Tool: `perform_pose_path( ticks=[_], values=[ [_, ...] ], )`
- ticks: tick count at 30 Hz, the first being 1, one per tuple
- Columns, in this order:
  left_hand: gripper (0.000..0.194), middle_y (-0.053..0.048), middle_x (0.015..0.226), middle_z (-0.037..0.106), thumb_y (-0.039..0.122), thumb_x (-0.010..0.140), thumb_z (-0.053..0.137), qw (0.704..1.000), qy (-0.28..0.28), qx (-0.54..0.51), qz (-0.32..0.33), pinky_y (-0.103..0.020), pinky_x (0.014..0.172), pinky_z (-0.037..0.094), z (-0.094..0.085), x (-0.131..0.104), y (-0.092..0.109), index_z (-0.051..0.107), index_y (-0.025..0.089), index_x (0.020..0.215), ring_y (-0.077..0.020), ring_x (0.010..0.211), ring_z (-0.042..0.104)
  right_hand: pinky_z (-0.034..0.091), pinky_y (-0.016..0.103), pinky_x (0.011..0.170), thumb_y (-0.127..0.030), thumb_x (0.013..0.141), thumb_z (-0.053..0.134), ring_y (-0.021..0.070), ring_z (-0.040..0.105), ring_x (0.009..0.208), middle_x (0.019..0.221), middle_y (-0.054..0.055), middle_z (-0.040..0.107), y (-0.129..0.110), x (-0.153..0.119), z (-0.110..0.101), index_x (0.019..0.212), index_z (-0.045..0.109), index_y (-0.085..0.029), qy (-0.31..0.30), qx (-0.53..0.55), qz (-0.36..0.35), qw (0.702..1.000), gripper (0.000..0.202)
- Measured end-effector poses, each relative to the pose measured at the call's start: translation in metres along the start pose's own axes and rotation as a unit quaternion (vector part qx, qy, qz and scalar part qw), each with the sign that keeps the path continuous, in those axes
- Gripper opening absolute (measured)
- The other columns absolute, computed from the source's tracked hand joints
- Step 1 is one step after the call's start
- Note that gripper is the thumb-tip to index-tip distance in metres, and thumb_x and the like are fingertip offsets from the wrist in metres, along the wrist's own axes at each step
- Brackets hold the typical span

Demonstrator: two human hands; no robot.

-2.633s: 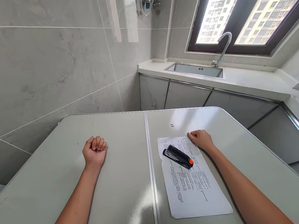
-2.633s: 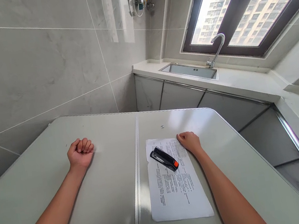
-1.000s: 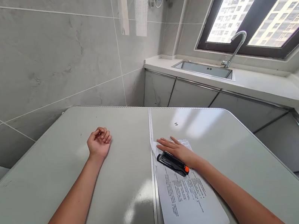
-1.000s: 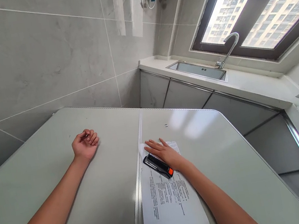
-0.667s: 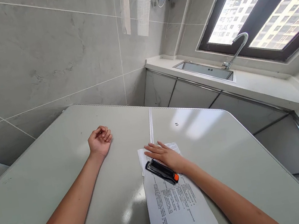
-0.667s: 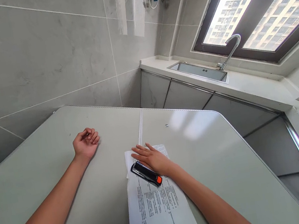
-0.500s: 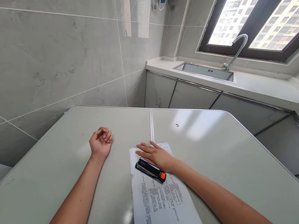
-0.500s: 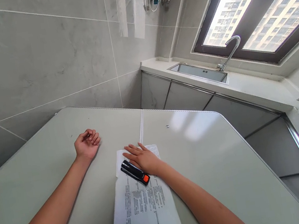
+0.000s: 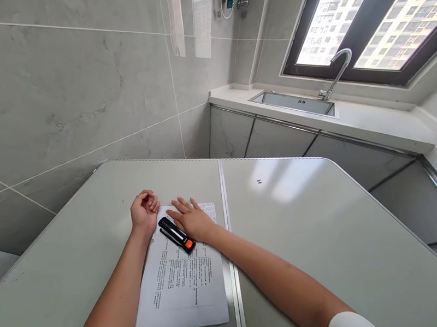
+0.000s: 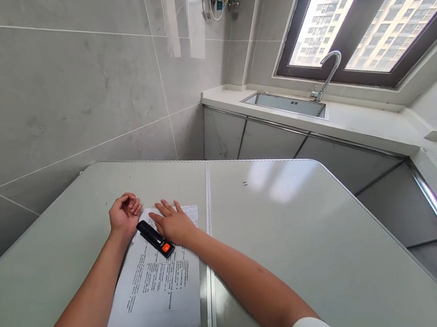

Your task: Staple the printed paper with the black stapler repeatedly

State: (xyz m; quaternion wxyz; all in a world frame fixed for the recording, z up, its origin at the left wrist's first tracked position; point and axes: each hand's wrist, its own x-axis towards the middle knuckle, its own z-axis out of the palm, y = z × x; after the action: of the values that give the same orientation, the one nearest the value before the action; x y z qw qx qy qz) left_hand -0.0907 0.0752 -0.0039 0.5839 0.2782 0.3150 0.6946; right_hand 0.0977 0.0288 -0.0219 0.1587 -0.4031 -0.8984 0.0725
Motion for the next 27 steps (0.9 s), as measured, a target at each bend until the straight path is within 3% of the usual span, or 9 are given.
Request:
perform_pose_path(
  ticks=[3,5,7,10,14,16,19,23,27],
  values=[
    [0.01,0.006,0.05,0.035,0.022,0.076,0.063,0.999,0.008,0.052,-0.003,-0.02,0.04,0.026,0.003,-0.001,-0.005,0.061,0.017,0.067,-0.0074,0.041,0.031,0.03,0.045,0.127,-0.03,0.105,0.045,0.0209,0.033,0.154,0.163,0.001,0.045,0.016,-0.006,-0.012,0.15,0.049,-0.028,0.025,0.013,0.031,0.999,0.045],
    [0.011,0.005,0.05,0.037,0.022,0.076,0.063,0.987,0.01,0.16,0.02,-0.021,0.041,0.023,0.006,-0.005,-0.01,0.062,0.018,0.066,-0.0078,0.041,0.03,0.036,0.038,0.123,-0.017,0.101,0.045,0.0207,0.045,0.144,0.154,0.007,0.053,0.046,-0.024,-0.026,0.145,0.055,-0.021,0.047,0.012,0.078,0.996,0.046],
    [0.013,0.004,0.051,0.042,0.021,0.075,0.062,0.945,0.001,0.322,0.062,-0.023,0.044,0.021,0.009,-0.009,-0.015,0.063,0.018,0.063,-0.0092,0.045,0.032,0.04,0.047,0.118,-0.01,0.096,0.042,0.0287,0.048,0.14,0.148,0.017,0.054,0.089,-0.055,-0.041,0.139,0.06,-0.015,0.07,-0.006,0.136,0.988,0.047],
    [0.017,0.002,0.052,0.048,0.022,0.077,0.058,0.854,-0.047,0.51,0.087,-0.027,0.051,0.025,0.012,-0.011,-0.021,0.065,0.019,0.061,-0.0125,0.051,0.038,0.039,0.057,0.116,-0.011,0.094,0.042,0.034,0.047,0.138,0.143,0.017,0.056,0.162,-0.114,-0.062,0.137,0.063,-0.02,0.141,-0.071,0.201,0.967,0.048],
    [0.022,0.002,0.052,0.046,0.026,0.082,0.051,0.824,-0.046,0.56,0.073,-0.03,0.054,0.026,0.01,-0.01,-0.023,0.066,0.02,0.066,-0.0144,0.053,0.039,0.036,0.06,0.12,-0.027,0.099,0.04,0.0352,0.038,0.147,0.157,0.022,0.043,0.232,-0.167,-0.077,0.157,0.039,-0.01,0.165,-0.075,0.218,0.959,0.06],
    [0.022,0.002,0.052,0.045,0.027,0.082,0.051,0.825,-0.038,0.559,0.071,-0.03,0.055,0.025,0.009,-0.009,-0.023,0.065,0.02,0.067,-0.0147,0.053,0.038,0.037,0.057,0.12,-0.031,0.101,0.038,0.0327,0.037,0.149,0.16,0.019,0.041,0.245,-0.171,-0.079,0.16,0.034,-0.013,0.129,-0.056,0.194,0.971,0.063],
    [0.022,0.002,0.052,0.044,0.028,0.081,0.051,0.823,-0.044,0.562,0.071,-0.03,0.055,0.025,0.008,-0.009,-0.023,0.065,0.02,0.067,-0.0146,0.054,0.037,0.045,0.051,0.114,-0.03,0.101,0.037,0.0299,0.053,0.136,0.144,0.014,0.06,0.246,-0.159,-0.08,0.145,0.058,-0.02,0.104,-0.037,0.167,0.98,0.05],
    [0.022,0.002,0.053,0.047,0.026,0.08,0.051,0.82,-0.057,0.565,0.072,-0.03,0.055,0.026,0.01,-0.011,-0.024,0.064,0.02,0.064,-0.0146,0.054,0.039,0.053,0.047,0.099,-0.023,0.096,0.039,0.0288,0.066,0.106,0.112,0.013,0.075,0.24,-0.138,-0.08,0.107,0.078,-0.02,0.142,-0.03,0.186,0.972,0.041],
    [0.022,0.002,0.052,0.047,0.026,0.08,0.051,0.822,-0.053,0.563,0.069,-0.03,0.055,0.027,0.011,-0.011,-0.025,0.065,0.02,0.064,-0.015,0.054,0.04,0.055,0.046,0.093,-0.02,0.091,0.041,0.0279,0.067,0.097,0.105,0.012,0.075,0.226,-0.117,-0.076,0.102,0.078,-0.02,0.168,-0.008,0.191,0.967,0.038]
  ],
)
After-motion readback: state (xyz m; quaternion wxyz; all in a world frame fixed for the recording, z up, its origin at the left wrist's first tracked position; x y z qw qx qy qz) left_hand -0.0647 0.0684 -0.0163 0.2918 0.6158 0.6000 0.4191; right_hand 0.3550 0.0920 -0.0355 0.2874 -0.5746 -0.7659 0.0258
